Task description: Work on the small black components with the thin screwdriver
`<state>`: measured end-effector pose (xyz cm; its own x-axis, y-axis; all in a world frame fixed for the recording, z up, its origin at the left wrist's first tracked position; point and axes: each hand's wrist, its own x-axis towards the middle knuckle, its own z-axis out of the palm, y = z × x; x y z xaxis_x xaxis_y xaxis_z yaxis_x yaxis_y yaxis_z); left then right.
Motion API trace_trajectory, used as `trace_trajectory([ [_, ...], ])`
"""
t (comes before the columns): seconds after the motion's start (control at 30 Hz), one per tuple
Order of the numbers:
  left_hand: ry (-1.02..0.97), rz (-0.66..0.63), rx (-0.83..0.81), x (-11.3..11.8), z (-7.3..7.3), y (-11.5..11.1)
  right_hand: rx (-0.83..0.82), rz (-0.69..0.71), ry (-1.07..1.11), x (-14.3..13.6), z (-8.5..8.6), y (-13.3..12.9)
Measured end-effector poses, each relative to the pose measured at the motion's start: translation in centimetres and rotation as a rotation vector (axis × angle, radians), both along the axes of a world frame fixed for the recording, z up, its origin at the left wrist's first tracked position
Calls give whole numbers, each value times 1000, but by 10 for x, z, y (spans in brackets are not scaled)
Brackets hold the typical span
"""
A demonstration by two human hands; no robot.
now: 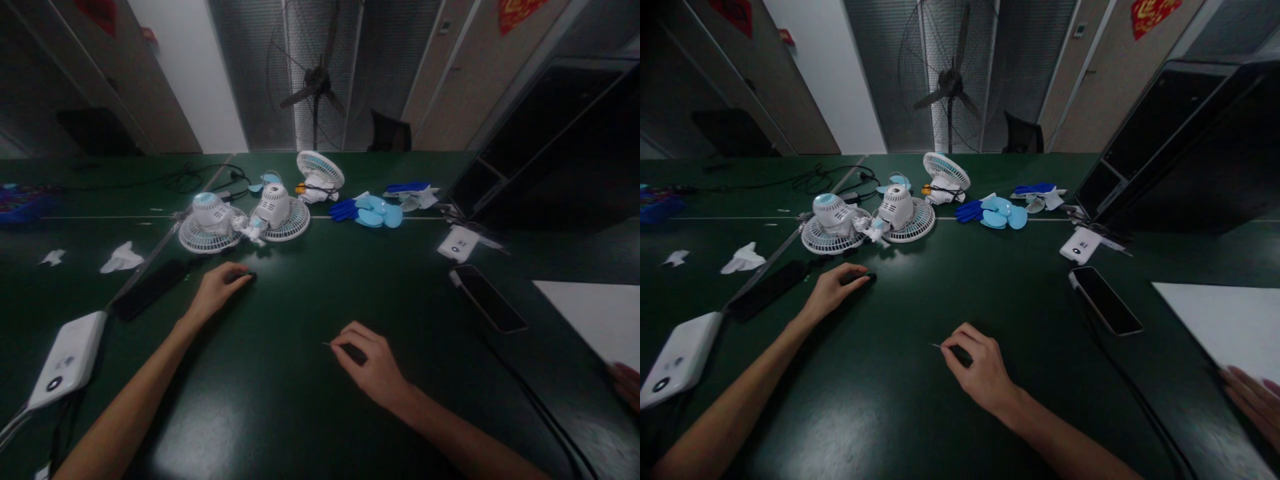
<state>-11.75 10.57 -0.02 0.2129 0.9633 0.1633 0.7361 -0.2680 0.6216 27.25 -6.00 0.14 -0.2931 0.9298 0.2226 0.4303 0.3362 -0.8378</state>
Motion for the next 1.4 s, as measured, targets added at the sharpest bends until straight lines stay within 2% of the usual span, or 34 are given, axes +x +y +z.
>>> trace_trajectory([
  [0.2,31,-4,19,4,-1,-4,16,-1,-8,-1,3,0],
  [0.4,33,-59,47,9,0,-9,0,2,-2,0,2,0],
  [0.63,26,-29,16,14,5,-13,-4,16,6,-1,3,0],
  [0.93,258,-314,202,16,4,-17,-12,13,-11,0,2,1],
  [1.07,194,-575,246,50,5,-40,67,-23,-68,-2,0,-1],
  [1.17,35,-724,120,88,2,-69,106,-36,-148,-3,0,-4],
  [1.27,-76,-698,-32,113,0,-90,115,-37,-218,-2,-1,-7],
  [1.4,-110,-659,-108,121,-1,-98,95,-26,-235,0,-3,-6],
])
